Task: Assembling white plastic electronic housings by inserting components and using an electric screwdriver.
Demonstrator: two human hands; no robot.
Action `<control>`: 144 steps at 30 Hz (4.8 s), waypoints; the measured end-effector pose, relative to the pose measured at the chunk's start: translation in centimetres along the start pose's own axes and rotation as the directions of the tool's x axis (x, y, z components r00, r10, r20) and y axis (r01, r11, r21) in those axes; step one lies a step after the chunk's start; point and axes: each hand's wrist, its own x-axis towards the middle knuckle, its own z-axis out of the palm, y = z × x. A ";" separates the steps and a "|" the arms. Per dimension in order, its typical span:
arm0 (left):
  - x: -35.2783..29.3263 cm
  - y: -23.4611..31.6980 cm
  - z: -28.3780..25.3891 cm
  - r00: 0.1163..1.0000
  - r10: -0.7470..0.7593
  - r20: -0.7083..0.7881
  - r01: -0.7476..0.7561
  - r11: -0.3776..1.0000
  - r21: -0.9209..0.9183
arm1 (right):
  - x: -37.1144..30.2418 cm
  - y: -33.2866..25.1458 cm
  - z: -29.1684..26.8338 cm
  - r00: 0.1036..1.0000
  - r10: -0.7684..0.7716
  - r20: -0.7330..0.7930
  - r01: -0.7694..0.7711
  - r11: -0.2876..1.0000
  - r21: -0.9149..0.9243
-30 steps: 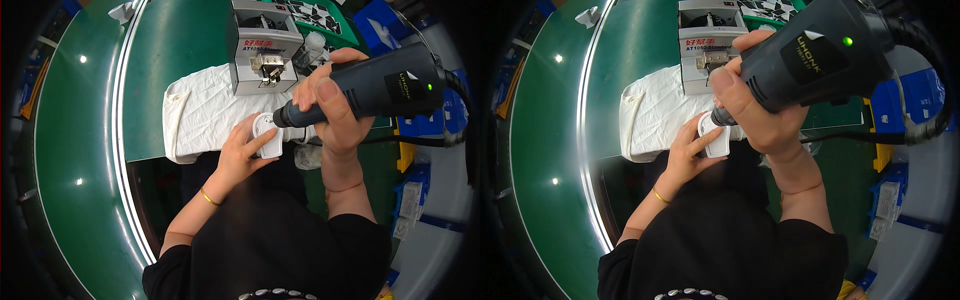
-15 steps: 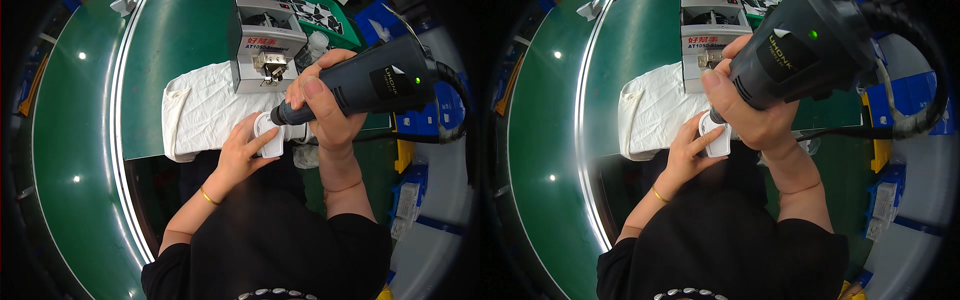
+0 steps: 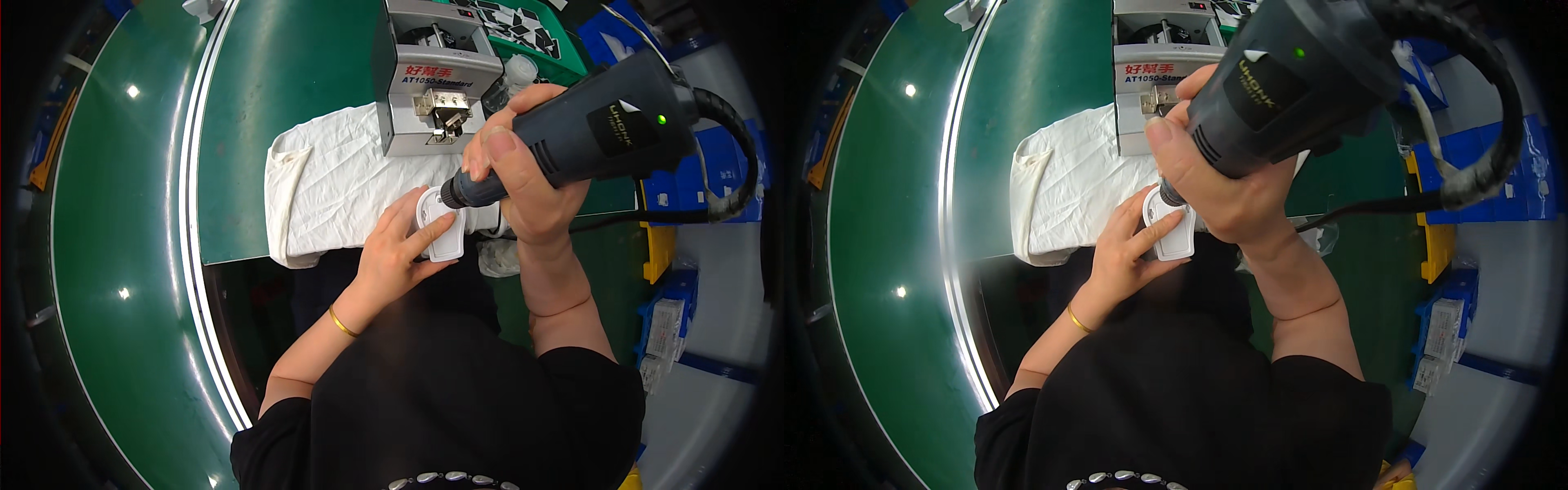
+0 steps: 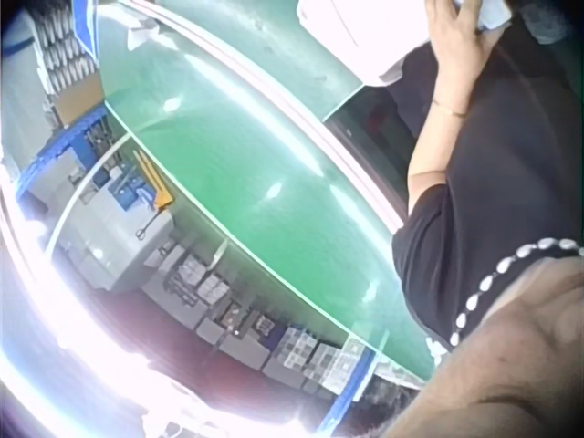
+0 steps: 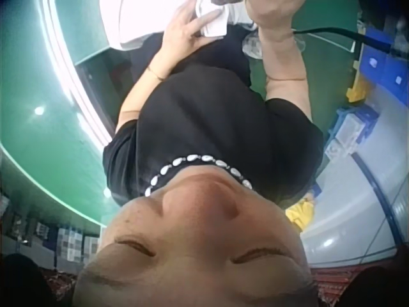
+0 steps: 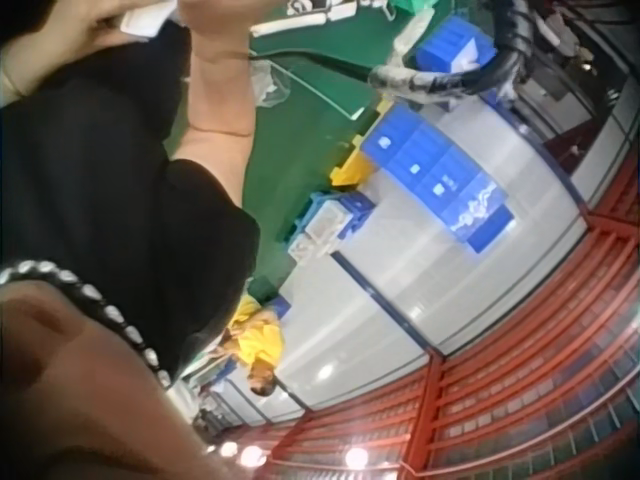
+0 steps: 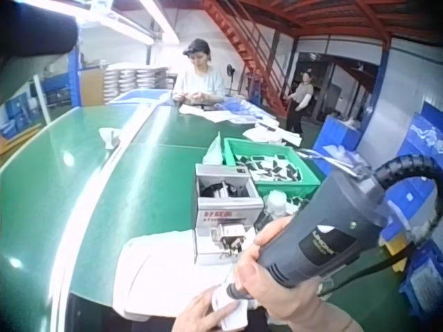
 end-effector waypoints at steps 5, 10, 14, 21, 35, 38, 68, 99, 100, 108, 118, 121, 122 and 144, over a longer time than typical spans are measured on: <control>0.4 0.5 -0.2 0.999 0.031 -0.033 -0.030 0.998 0.046 | -0.2 0.2 0.1 0.997 -0.073 -0.001 0.072 0.995 -0.062; 0.7 1.0 0.2 0.998 0.061 -0.018 -0.059 0.993 0.098 | 0.1 -0.8 -0.9 0.998 0.049 0.030 -0.050 0.998 0.040; 0.6 1.7 0.5 0.999 0.051 0.011 -0.053 0.986 0.160 | 0.1 -0.3 -4.3 0.987 0.111 -0.117 -0.077 0.961 0.265; 1.0 3.5 -0.8 0.960 0.191 0.203 -0.250 0.913 0.322 | -0.3 5.1 -17.0 0.753 0.434 -0.494 -0.203 0.868 0.453; -0.5 1.8 -7.8 0.987 -0.160 -0.004 0.154 0.941 0.300 | -2.9 15.3 -25.6 0.594 0.768 -0.238 -0.365 0.521 0.771; -1.4 -0.7 -10.5 0.920 -0.274 -0.281 0.321 0.937 0.138 | -4.2 15.6 -27.0 0.682 0.712 -0.164 -0.278 0.460 0.843; -2.8 -18.8 -27.9 0.448 -0.419 -0.790 0.882 0.353 0.313 | -5.0 18.5 -30.1 0.782 0.619 -0.079 -0.258 0.436 0.862; 13.7 -17.4 -8.3 0.792 -0.194 -0.579 0.434 0.846 0.310 | -4.6 16.3 -27.4 0.766 0.635 -0.104 -0.215 0.405 0.889; 13.6 -17.0 -8.3 0.800 -0.201 -0.565 0.429 0.850 0.306 | -4.6 16.2 -27.3 0.757 0.642 -0.119 -0.207 0.409 0.889; 13.9 -15.9 -8.3 0.821 -0.252 -0.513 0.411 0.884 0.224 | -5.1 15.6 -27.0 0.748 0.649 -0.137 -0.208 0.425 0.881; 14.2 -16.8 -8.5 0.784 -0.442 -0.435 0.539 0.833 0.125 | -4.9 15.9 -27.1 0.774 0.627 -0.088 -0.219 0.395 0.892; 14.8 -16.2 -8.5 0.786 -0.464 -0.409 0.562 0.812 0.157 | -4.8 16.0 -27.2 0.770 0.632 -0.087 -0.225 0.398 0.889; 14.6 -16.6 -8.5 0.799 -0.448 -0.402 0.548 0.817 0.178 | -4.7 15.9 -27.2 0.769 0.633 -0.094 -0.223 0.403 0.888; 14.5 -17.6 -8.5 0.781 -0.470 -0.411 0.537 0.842 0.058 | -3.8 15.7 -26.5 0.797 0.602 -0.051 -0.241 0.394 0.887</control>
